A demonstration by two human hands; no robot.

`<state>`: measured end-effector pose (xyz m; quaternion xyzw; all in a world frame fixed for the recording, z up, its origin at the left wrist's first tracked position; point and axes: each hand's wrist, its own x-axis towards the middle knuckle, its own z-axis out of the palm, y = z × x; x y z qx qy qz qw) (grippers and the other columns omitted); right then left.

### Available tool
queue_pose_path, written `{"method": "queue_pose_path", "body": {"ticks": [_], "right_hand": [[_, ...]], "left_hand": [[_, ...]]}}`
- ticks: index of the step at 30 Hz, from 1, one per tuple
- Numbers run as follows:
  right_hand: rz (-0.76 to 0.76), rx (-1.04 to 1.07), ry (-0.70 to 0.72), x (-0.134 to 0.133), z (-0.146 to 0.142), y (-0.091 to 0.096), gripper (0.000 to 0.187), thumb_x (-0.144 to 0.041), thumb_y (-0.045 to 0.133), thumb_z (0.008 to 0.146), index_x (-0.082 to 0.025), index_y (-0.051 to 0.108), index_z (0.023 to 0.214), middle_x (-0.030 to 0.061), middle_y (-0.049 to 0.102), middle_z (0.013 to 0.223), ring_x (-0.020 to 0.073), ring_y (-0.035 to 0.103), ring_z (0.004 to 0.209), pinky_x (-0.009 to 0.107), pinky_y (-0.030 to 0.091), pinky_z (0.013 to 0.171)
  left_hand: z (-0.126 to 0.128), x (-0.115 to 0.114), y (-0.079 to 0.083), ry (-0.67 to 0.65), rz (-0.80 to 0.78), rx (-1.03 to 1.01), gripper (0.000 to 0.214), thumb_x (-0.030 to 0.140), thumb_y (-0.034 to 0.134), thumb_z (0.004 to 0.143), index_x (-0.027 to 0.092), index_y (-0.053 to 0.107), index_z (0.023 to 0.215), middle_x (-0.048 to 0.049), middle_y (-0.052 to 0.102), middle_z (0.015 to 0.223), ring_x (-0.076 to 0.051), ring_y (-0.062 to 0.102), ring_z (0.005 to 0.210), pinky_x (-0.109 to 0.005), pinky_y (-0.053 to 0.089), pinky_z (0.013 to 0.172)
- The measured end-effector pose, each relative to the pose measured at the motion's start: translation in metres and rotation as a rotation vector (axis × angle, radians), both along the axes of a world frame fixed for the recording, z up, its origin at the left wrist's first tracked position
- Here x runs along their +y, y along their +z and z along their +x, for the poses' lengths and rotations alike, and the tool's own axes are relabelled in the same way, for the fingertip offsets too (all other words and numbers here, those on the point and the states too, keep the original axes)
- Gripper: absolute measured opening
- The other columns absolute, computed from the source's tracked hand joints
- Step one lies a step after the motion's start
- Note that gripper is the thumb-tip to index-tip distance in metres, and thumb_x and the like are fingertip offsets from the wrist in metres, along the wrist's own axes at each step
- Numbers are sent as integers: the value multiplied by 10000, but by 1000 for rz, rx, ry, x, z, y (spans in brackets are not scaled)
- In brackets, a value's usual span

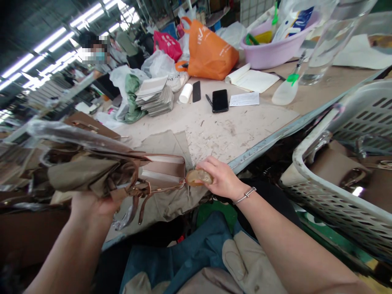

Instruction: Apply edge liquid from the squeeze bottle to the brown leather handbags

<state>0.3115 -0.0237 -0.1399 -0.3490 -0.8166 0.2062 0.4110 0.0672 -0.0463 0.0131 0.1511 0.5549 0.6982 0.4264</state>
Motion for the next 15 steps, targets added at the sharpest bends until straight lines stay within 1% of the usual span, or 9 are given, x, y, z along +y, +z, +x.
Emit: {"method": "queue_pose_path", "body": {"ticks": [3, 7, 11, 15], "right_hand": [[41, 10, -36, 0, 4, -2, 253, -316, 607, 830, -217, 531, 1050, 75, 554, 937, 200, 550, 830, 312, 470, 705], [74, 38, -67, 1, 9, -5, 269, -325, 618, 824, -221, 525, 1054, 72, 560, 920, 206, 546, 826, 322, 467, 700], [83, 70, -64, 0, 11, -3, 276, -351, 634, 820, -220, 521, 1035, 67, 566, 895, 208, 545, 820, 335, 468, 715], [42, 30, -2, -1, 11, 1, 247, -338, 645, 816, -212, 539, 1000, 56, 553, 870, 185, 544, 787, 304, 466, 682]], "left_hand": [[4, 21, -2, -60, 58, 0, 261, 217, 422, 873, 172, 663, 962, -65, 695, 804, -223, 671, 812, -373, 586, 687], [9, 37, -3, -50, 18, 56, 219, 205, 462, 839, 148, 668, 883, -74, 687, 817, -218, 666, 780, -347, 587, 639], [11, 45, -3, -70, 15, 72, 208, 203, 475, 822, 138, 664, 879, -79, 685, 836, -217, 661, 756, -353, 585, 619], [10, 43, -4, -70, 21, 57, 200, 196, 482, 809, 139, 660, 880, -79, 685, 836, -209, 658, 740, -354, 584, 630]]}}
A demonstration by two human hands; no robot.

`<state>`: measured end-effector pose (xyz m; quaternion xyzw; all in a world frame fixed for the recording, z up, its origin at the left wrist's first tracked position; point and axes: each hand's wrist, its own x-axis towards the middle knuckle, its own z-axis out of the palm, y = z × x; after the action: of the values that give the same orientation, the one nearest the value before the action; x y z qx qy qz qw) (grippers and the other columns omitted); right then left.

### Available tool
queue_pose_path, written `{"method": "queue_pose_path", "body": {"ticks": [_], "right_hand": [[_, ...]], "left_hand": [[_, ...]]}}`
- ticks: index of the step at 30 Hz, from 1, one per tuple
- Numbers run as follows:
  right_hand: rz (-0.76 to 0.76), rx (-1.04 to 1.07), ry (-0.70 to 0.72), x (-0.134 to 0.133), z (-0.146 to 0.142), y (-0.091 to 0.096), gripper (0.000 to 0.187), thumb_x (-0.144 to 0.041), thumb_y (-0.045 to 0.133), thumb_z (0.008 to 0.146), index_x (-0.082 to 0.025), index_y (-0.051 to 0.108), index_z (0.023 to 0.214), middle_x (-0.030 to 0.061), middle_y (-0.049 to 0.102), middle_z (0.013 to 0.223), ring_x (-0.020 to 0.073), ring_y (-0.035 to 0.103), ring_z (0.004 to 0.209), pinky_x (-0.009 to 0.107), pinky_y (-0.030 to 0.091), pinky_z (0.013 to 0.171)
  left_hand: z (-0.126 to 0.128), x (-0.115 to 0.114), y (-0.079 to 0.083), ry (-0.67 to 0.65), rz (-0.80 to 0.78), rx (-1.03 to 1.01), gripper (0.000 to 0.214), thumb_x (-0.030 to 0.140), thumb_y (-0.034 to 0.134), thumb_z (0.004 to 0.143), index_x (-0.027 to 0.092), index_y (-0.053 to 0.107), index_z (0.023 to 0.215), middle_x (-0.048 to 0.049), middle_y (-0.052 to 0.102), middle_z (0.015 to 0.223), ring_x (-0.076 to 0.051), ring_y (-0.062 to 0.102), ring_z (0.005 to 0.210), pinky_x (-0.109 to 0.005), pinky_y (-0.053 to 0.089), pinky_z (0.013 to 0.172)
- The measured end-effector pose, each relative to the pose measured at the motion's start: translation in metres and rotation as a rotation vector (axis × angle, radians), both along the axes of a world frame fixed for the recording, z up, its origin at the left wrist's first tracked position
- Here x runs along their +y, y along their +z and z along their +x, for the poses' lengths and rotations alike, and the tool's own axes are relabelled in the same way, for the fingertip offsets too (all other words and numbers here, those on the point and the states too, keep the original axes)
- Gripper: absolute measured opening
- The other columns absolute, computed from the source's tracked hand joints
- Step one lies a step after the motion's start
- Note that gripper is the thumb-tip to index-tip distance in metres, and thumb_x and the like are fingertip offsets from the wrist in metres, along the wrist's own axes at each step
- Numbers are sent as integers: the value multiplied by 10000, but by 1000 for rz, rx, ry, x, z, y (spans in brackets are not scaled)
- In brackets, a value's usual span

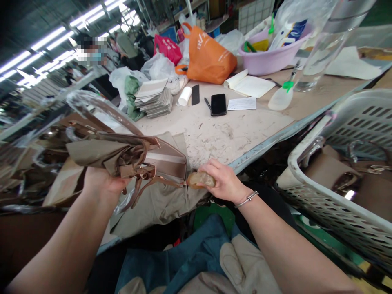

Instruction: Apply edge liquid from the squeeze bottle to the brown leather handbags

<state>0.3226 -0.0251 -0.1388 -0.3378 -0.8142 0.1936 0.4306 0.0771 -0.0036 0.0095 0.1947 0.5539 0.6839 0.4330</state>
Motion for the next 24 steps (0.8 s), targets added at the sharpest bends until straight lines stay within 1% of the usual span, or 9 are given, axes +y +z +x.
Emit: {"method": "queue_pose_path", "body": {"ticks": [3, 6, 9, 11, 13, 15, 17, 20, 24], "right_hand": [[16, -23, 14, -1, 0, 0, 234, -256, 618, 814, -222, 539, 1031, 57, 551, 907, 172, 551, 781, 287, 466, 661], [91, -49, -3, -2, 1, -2, 315, -158, 579, 784, -242, 522, 1082, 57, 550, 956, 171, 558, 788, 287, 467, 656], [140, -44, -37, -4, 3, -2, 374, -126, 583, 756, -252, 513, 1101, 58, 543, 977, 175, 558, 797, 291, 470, 658], [133, -10, -42, -5, 4, -1, 388, -122, 596, 747, -251, 510, 1104, 57, 539, 970, 177, 556, 808, 294, 473, 672], [107, 20, -7, -5, 4, 1, 396, -114, 602, 738, -245, 512, 1101, 53, 539, 957, 174, 555, 817, 290, 473, 685], [90, 15, 43, -4, 3, 0, 400, -96, 594, 729, -238, 516, 1096, 47, 542, 952, 166, 552, 812, 280, 468, 676], [87, -18, 62, -3, 2, -2, 402, -82, 583, 725, -234, 521, 1092, 46, 545, 955, 162, 549, 802, 274, 461, 659], [109, -43, 10, -3, 1, -5, 397, -91, 595, 733, -232, 523, 1097, 51, 539, 961, 167, 545, 790, 282, 459, 650], [144, -5, -75, -3, 1, -4, 361, -138, 616, 766, -224, 514, 1102, 63, 537, 958, 186, 542, 813, 305, 466, 674]], "left_hand": [[-1, -4, 0, 17, 6, -5, 202, 173, 471, 807, 152, 659, 877, -65, 687, 829, -198, 658, 754, -340, 583, 655], [-3, -7, -2, -1, 14, 3, 203, 198, 475, 816, 146, 663, 874, -71, 688, 838, -203, 658, 760, -337, 585, 641], [-5, -6, -4, 0, 26, 5, 207, 229, 481, 823, 153, 668, 870, -75, 689, 834, -211, 662, 759, -330, 586, 611], [-6, -6, -4, -21, 34, -1, 211, 227, 477, 824, 154, 668, 876, -76, 689, 817, -214, 665, 742, -328, 585, 593], [-5, -7, -4, -61, 25, -16, 222, 232, 466, 830, 152, 666, 880, -86, 689, 807, -225, 669, 723, -344, 584, 577], [-5, -7, -4, -95, 10, -40, 234, 250, 459, 835, 148, 664, 882, -99, 691, 815, -243, 672, 727, -375, 585, 575], [-4, -7, -3, -98, -8, -63, 237, 259, 461, 834, 144, 664, 877, -106, 691, 825, -259, 674, 745, -402, 586, 583], [-3, -4, -2, -73, -15, -67, 232, 253, 456, 848, 152, 665, 855, -96, 693, 833, -245, 675, 754, -390, 588, 607], [-2, 1, -2, -12, 26, -54, 279, 248, 410, 887, 156, 663, 815, -74, 694, 862, -220, 670, 790, -359, 589, 627]]}}
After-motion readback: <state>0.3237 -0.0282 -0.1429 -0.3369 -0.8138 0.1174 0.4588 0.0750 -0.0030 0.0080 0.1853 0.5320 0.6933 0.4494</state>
